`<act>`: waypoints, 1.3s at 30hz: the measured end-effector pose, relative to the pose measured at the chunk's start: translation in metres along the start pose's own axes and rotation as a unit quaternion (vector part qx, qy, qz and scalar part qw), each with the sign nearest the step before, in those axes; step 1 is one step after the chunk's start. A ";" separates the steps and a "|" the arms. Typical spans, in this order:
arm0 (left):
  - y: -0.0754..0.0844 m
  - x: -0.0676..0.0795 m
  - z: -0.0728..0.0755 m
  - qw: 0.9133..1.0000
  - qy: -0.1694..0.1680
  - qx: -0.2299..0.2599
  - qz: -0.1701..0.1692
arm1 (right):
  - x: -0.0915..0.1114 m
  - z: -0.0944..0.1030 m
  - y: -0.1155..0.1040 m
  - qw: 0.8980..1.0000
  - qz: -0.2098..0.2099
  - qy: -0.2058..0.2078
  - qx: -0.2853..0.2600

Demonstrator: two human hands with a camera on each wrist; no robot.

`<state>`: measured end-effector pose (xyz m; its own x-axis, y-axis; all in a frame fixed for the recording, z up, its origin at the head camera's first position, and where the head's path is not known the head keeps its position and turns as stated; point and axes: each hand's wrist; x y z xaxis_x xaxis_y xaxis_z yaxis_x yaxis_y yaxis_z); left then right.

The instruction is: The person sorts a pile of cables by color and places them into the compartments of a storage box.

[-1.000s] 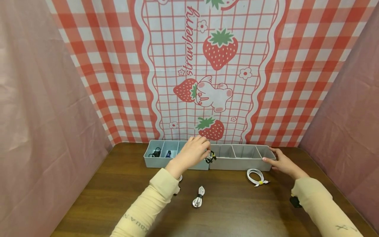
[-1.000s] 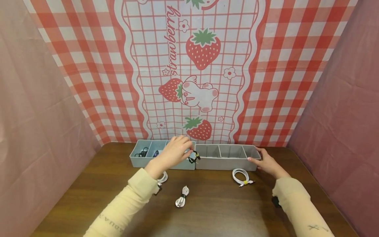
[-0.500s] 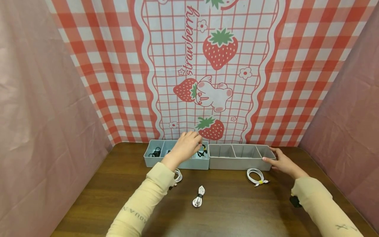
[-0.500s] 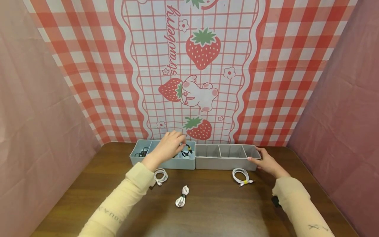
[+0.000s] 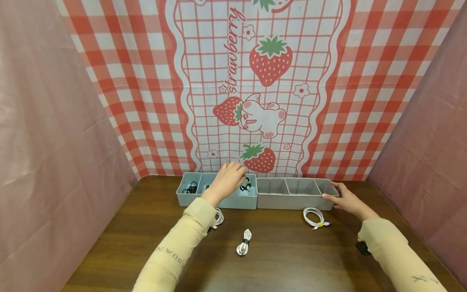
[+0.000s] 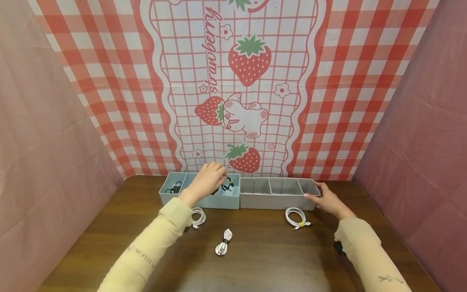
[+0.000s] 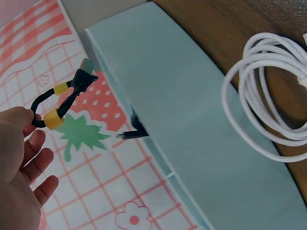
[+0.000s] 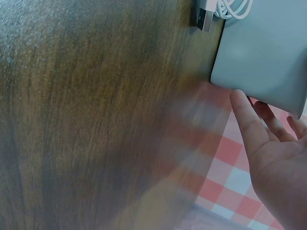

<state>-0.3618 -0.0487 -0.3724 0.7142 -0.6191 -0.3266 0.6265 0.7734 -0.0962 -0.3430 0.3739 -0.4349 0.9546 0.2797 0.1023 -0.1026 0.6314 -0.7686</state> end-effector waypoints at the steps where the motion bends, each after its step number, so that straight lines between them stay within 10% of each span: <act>1: -0.001 -0.001 -0.002 1.000 0.000 0.000 0.003 | 0.000 0.000 0.000 1.000 -0.002 -0.001 0.000; 13: -0.003 -0.006 -0.035 0.999 -0.003 -0.038 0.020 | 0.001 0.001 -0.002 1.000 0.000 -0.006 -0.006; 39: 0.006 -0.009 -0.057 0.995 -0.079 -0.040 0.035 | 0.000 0.001 0.002 1.000 -0.009 -0.007 -0.001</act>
Point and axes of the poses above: each hand's wrist, its own x-axis away from the middle knuckle, its own z-axis out of the back of the hand, y = z × x, and after that the axes turned 9 degrees about -y, right-handed
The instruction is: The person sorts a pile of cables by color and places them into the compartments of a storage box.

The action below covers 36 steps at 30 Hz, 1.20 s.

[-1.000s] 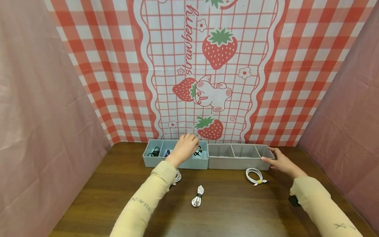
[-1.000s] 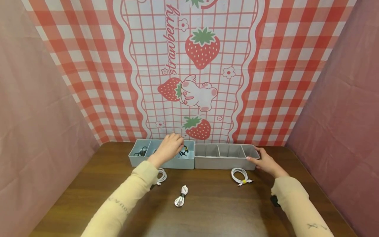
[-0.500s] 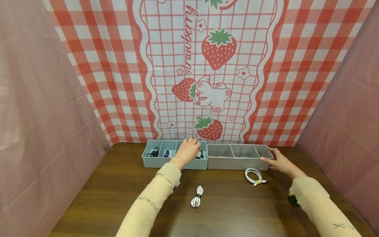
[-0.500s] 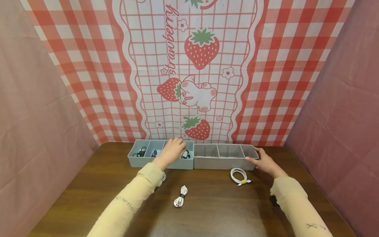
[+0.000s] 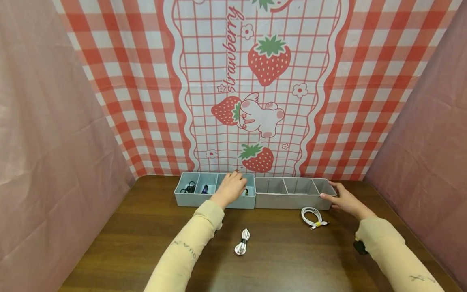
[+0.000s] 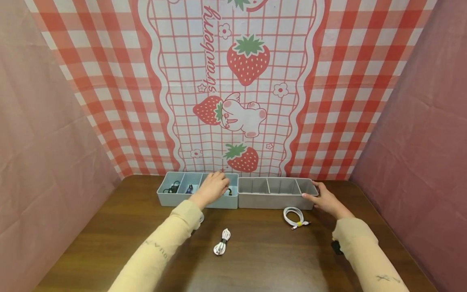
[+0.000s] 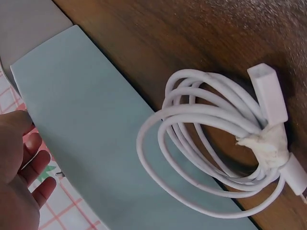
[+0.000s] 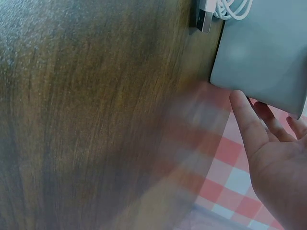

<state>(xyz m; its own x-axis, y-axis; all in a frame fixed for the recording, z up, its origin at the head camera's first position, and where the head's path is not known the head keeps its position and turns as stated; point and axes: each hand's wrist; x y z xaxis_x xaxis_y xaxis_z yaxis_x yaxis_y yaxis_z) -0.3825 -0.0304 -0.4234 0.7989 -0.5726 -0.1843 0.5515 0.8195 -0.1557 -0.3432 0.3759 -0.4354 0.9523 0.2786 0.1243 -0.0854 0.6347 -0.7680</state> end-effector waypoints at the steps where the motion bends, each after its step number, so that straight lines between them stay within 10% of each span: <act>1: -0.001 0.000 0.000 1.000 -0.002 0.005 0.002 | 0.000 0.000 0.000 1.000 0.000 0.000 0.000; 15: -0.005 0.019 0.035 0.997 -0.001 0.077 0.011 | -0.002 -0.001 0.002 1.000 0.017 0.006 -0.010; 36: -0.037 0.072 0.063 0.988 0.086 0.112 0.066 | 0.003 -0.001 -0.004 1.000 0.005 0.001 0.007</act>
Point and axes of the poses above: each hand's wrist, its own x-axis away from the middle knuckle, its own z-axis out of the back of the hand, y = z × x, and after that the axes turned 9 degrees about -y, right-handed
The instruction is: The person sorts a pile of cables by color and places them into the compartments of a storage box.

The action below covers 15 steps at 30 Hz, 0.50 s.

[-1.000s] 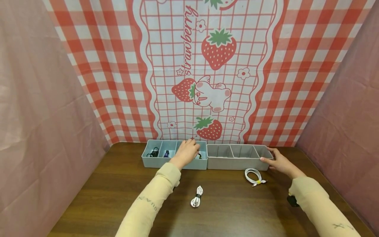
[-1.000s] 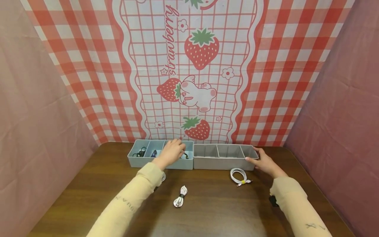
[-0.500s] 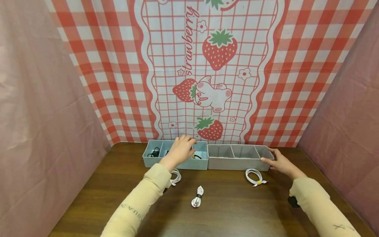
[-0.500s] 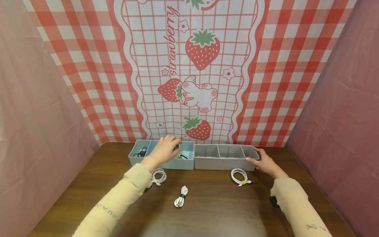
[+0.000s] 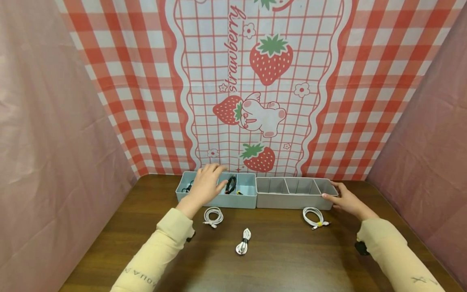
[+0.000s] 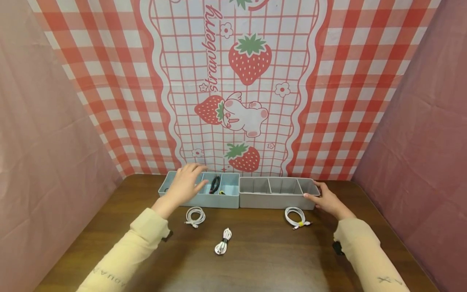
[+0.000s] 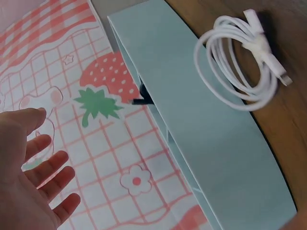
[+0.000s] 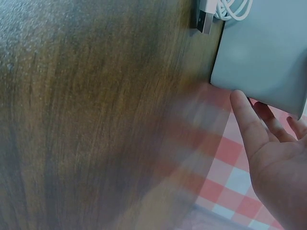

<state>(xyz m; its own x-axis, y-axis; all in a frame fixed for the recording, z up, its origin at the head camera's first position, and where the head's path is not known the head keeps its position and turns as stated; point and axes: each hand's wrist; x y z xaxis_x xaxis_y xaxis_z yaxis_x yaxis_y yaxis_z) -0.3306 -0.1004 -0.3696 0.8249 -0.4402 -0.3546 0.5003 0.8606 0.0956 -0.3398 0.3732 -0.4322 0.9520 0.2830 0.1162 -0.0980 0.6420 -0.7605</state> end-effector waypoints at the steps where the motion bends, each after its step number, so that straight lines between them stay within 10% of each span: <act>1: -0.003 0.002 0.000 1.000 0.009 0.005 0.000 | 0.000 0.000 0.000 1.000 0.000 0.000 0.000; 15: -0.042 0.033 -0.004 0.994 0.102 0.029 0.021 | 0.000 -0.002 0.001 1.000 0.003 0.002 0.002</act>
Point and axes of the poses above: each hand's wrist, its own x-axis away from the middle knuckle, its own z-axis out of the back of the hand, y = z × x, and after that the axes turned 9 degrees about -y, right-handed
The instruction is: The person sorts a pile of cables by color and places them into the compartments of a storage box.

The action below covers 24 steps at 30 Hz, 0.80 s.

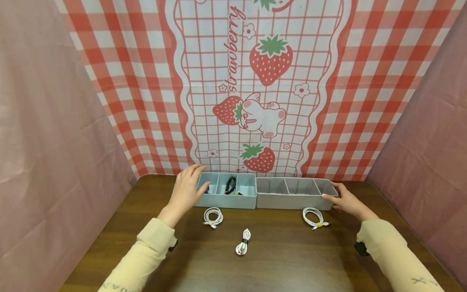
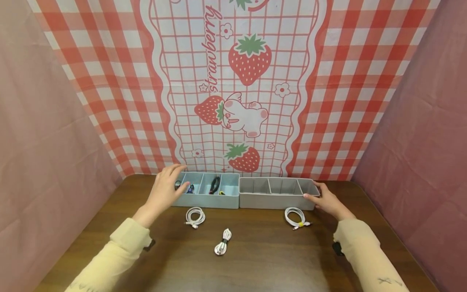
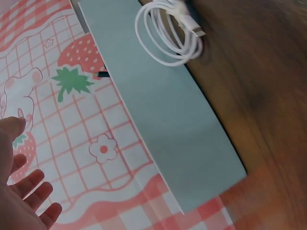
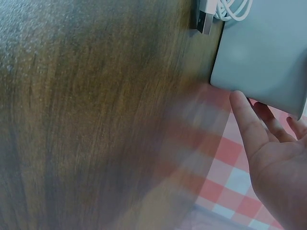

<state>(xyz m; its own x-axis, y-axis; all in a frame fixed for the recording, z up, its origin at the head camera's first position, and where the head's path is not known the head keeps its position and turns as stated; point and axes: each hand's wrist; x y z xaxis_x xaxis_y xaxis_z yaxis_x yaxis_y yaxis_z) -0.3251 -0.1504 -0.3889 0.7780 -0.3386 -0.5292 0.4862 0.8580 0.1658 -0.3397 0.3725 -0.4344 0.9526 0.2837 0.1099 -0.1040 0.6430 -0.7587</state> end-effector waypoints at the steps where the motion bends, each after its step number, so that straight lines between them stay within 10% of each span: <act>1: -0.001 0.002 0.002 1.000 -0.001 0.004 0.005 | 0.000 0.000 0.001 1.000 0.000 0.001 0.000; 16: -0.039 0.030 0.001 0.994 0.002 0.080 0.074 | 0.001 -0.001 0.001 1.000 -0.001 0.008 0.001; 24: -0.060 0.038 -0.008 0.976 -0.046 0.147 0.153 | 0.001 0.000 0.001 1.000 -0.001 0.004 0.001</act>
<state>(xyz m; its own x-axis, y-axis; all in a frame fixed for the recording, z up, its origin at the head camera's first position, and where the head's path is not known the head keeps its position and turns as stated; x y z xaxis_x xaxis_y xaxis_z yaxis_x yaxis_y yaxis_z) -0.3278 -0.2119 -0.4255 0.9305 -0.1295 -0.3426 0.3084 0.7815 0.5423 -0.3385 0.3734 -0.4353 0.9549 0.2774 0.1061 -0.1032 0.6448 -0.7574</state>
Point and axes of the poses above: each hand's wrist, its own x-axis away from the middle knuckle, its own z-axis out of the back of the hand, y = z × x, and after that the axes turned 9 degrees about -y, right-handed
